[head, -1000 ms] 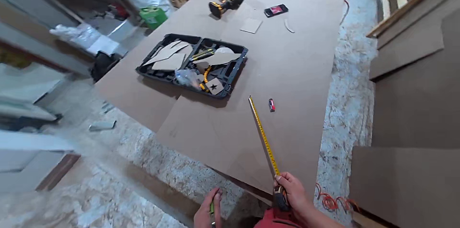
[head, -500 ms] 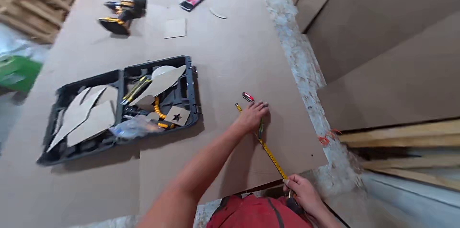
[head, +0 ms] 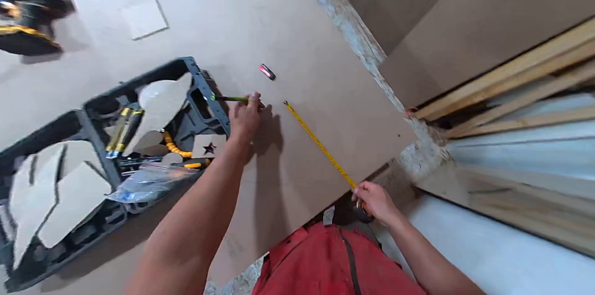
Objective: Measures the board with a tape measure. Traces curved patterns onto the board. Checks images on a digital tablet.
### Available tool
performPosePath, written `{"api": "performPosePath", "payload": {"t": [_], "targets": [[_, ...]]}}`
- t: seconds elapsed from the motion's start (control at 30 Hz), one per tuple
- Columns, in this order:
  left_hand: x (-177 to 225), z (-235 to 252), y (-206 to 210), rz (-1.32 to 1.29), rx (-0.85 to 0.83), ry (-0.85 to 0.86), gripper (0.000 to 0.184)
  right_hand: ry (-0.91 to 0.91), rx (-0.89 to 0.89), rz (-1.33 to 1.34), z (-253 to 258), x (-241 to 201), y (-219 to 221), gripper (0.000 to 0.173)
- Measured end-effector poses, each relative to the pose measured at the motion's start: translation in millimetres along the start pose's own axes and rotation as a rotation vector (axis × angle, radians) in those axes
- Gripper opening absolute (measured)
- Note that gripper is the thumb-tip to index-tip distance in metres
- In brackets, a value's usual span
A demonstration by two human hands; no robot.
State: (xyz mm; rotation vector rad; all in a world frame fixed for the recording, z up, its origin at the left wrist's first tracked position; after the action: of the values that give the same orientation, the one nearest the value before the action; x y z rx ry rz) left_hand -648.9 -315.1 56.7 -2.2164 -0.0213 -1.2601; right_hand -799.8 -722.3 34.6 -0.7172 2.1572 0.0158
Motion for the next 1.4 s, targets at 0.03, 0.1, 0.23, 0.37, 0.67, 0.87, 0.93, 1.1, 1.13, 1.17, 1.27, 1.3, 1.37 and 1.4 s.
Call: {"api": "performPosePath", "payload": {"t": [0.03,0.1,0.23,0.37,0.67,0.87,0.93,1.1,1.13,1.17,1.27,1.3,1.37,1.4], "targets": [[0,-3,3,-0.014,-0.016,-0.006,0.048,0.003,0.007,-0.008,0,2,0,0.025],[-1,-7,7,-0.037,-0.037,-0.007,0.047,0.002,0.024,-0.009,1,6,1,0.025],[0,-14,10,-0.046,-0.059,-0.024,0.045,-0.004,0.051,-0.007,2,12,3,0.023],[-4,-12,9,-0.029,-0.055,-0.065,0.042,-0.006,0.068,-0.009,2,11,4,0.021],[-2,-8,21,0.015,-0.048,-0.112,0.045,0.011,0.105,-0.081,-3,3,10,0.022],[4,5,29,-0.061,-0.044,-0.161,0.034,0.042,0.096,-0.133,-2,-2,12,0.022],[7,9,30,-0.051,-0.054,-0.178,0.031,0.038,0.094,-0.135,-2,-2,12,0.023],[15,16,39,0.011,-0.055,-0.173,0.022,0.035,0.092,-0.137,-1,-2,11,0.021],[17,17,42,0.022,-0.057,-0.168,0.021,0.042,0.090,-0.138,-2,-2,10,0.021],[17,19,44,0.036,-0.057,-0.163,0.021,0.048,0.084,-0.139,-2,-2,11,0.022],[15,24,47,0.110,-0.046,-0.140,0.021,0.048,0.055,-0.139,-3,-1,15,0.023],[16,24,47,0.137,-0.045,-0.136,0.022,0.044,0.048,-0.133,-3,0,17,0.023],[17,24,47,0.192,-0.047,-0.133,0.024,0.041,0.048,-0.120,-4,0,21,0.022],[17,25,47,0.214,-0.046,-0.127,0.024,0.044,0.050,-0.116,-5,0,23,0.022]]}}
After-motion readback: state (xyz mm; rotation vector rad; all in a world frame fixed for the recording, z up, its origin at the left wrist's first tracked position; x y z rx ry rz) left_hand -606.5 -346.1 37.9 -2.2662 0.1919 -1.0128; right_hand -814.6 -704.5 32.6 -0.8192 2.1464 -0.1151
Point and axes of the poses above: each hand's wrist, its own z-axis towards the middle knuckle, its own y-axis out of the palm, x = y × z, the point moved 2 cm from there along z, towards the middle knuckle, and after that the axes turned 13 degrees about -y, right-handed, at the moved point
